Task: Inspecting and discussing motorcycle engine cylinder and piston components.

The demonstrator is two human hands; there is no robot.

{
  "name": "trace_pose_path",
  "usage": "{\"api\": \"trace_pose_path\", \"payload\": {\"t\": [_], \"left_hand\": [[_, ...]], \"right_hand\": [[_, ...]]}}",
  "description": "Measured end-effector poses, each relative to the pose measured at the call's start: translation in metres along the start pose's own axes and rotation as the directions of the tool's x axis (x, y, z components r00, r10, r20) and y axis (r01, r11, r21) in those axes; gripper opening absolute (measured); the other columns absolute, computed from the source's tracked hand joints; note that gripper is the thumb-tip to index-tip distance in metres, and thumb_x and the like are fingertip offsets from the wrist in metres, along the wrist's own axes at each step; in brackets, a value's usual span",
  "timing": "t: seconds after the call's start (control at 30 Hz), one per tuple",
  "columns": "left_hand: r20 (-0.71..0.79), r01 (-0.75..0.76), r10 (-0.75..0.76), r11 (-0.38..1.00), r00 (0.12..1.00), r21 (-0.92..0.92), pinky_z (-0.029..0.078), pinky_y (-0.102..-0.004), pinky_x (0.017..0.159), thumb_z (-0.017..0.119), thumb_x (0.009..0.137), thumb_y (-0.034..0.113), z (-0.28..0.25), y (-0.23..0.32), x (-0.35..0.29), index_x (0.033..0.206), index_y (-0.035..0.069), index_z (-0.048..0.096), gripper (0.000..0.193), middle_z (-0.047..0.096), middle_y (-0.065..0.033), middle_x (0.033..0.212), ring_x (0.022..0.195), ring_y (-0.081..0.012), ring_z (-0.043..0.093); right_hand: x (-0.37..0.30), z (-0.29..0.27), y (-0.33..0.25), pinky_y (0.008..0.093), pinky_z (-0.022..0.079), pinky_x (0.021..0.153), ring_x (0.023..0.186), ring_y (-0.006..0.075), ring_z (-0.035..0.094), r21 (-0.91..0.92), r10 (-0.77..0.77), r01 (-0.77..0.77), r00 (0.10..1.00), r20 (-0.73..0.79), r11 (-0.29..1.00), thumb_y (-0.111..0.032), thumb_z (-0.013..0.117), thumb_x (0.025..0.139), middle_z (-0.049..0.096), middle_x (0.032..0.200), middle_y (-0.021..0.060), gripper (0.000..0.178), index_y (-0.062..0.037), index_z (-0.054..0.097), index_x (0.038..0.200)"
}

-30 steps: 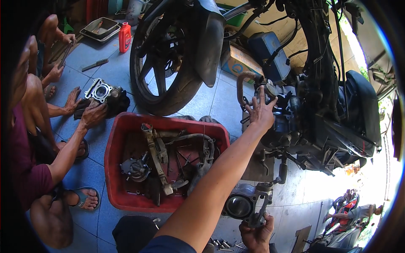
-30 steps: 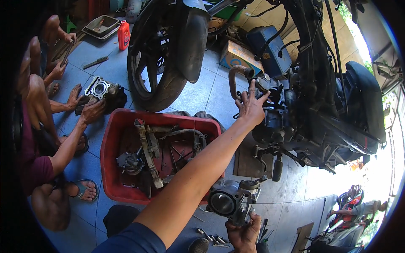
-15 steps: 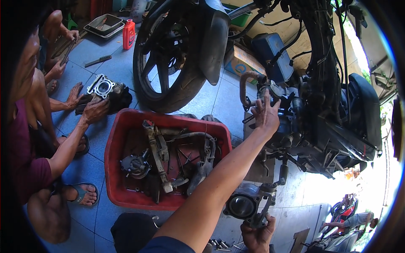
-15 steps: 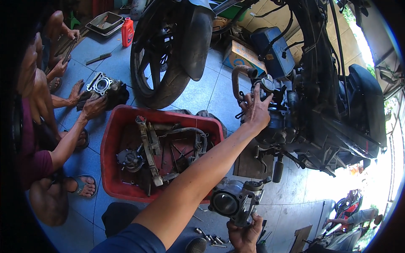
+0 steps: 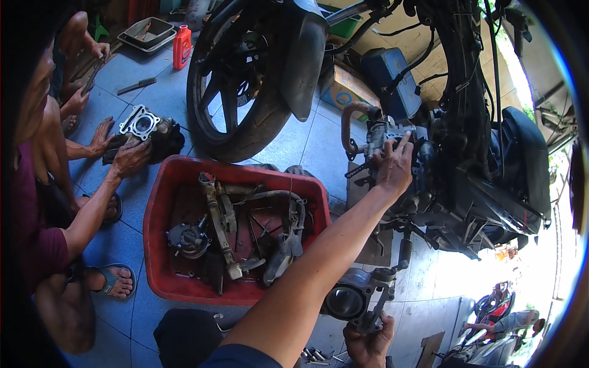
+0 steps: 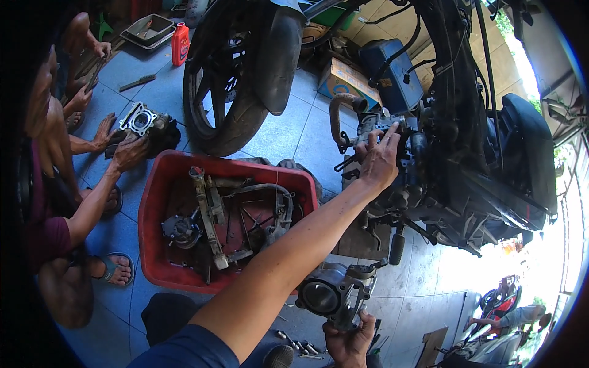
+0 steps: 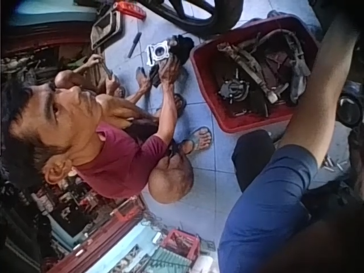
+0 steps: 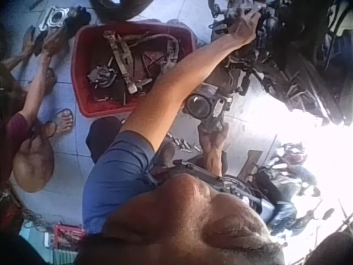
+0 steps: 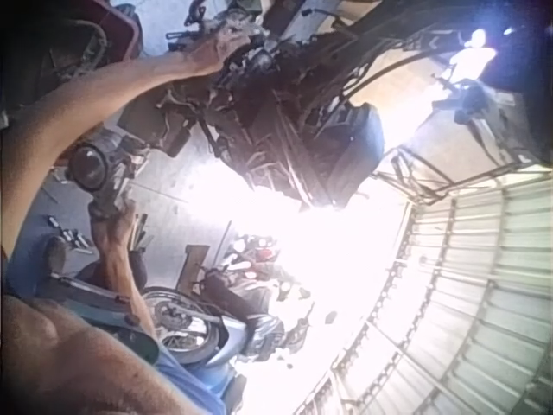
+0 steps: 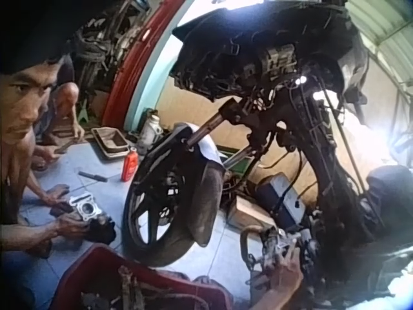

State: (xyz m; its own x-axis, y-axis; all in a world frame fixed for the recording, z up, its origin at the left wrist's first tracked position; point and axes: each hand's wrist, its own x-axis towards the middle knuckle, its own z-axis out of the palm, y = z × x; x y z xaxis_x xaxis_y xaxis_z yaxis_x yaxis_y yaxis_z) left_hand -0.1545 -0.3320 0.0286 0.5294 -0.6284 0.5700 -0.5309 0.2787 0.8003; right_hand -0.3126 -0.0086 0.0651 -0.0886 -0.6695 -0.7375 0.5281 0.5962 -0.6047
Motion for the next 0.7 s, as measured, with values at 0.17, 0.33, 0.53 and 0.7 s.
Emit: {"api": "trace_pose_path", "payload": {"t": [0.17,0.33,0.53,0.7], "left_hand": [[0.046,-0.057,0.059,0.998,0.997,-0.038,0.029,-0.0520,0.095,0.065,0.071,-0.006,-0.001,0.001,0.005,0.118,0.010,0.055,0.051,0.047,-0.0011,0.150,0.131,-0.0297,0.038],[0.037,-0.103,0.104,0.994,0.994,-0.047,0.027,-0.0495,0.092,0.063,0.068,-0.008,0.002,-0.002,0.006,0.133,0.010,0.052,0.068,0.053,-0.0039,0.145,0.129,-0.0307,0.040],[0.052,-0.130,0.137,0.984,0.989,-0.119,0.028,-0.0494,0.092,0.060,0.071,-0.009,0.005,-0.007,0.009,0.138,0.013,0.050,0.072,0.057,-0.0039,0.141,0.129,-0.0297,0.042],[0.112,-0.104,0.125,0.979,0.986,-0.177,0.028,-0.0479,0.094,0.061,0.071,-0.009,0.001,-0.004,0.014,0.134,0.014,0.056,0.068,0.060,-0.0040,0.136,0.128,-0.0286,0.043]], "right_hand": [[-0.002,0.006,-0.003,0.0274,0.040,0.054,0.063,0.0144,0.053,-0.026,0.006,-0.007,1.000,-0.019,1.000,-0.034,0.059,0.089,0.063,0.080,0.0009,0.021,-0.0128,0.063,0.090],[-0.001,0.003,-0.004,0.0266,0.040,0.054,0.062,0.0130,0.052,0.002,0.018,-0.018,1.000,0.013,1.000,-0.032,0.060,0.089,0.063,0.079,0.0000,0.018,-0.0141,0.062,0.088],[0.001,0.001,-0.004,0.0274,0.040,0.054,0.062,0.0131,0.052,0.017,0.014,-0.014,1.000,0.005,1.000,-0.032,0.061,0.088,0.061,0.078,-0.0003,0.017,-0.0147,0.061,0.087],[0.003,0.000,-0.006,0.0276,0.041,0.055,0.063,0.0136,0.052,0.006,0.019,-0.019,0.999,-0.036,1.000,-0.033,0.060,0.088,0.060,0.076,0.0001,0.019,-0.0143,0.061,0.086]]}}
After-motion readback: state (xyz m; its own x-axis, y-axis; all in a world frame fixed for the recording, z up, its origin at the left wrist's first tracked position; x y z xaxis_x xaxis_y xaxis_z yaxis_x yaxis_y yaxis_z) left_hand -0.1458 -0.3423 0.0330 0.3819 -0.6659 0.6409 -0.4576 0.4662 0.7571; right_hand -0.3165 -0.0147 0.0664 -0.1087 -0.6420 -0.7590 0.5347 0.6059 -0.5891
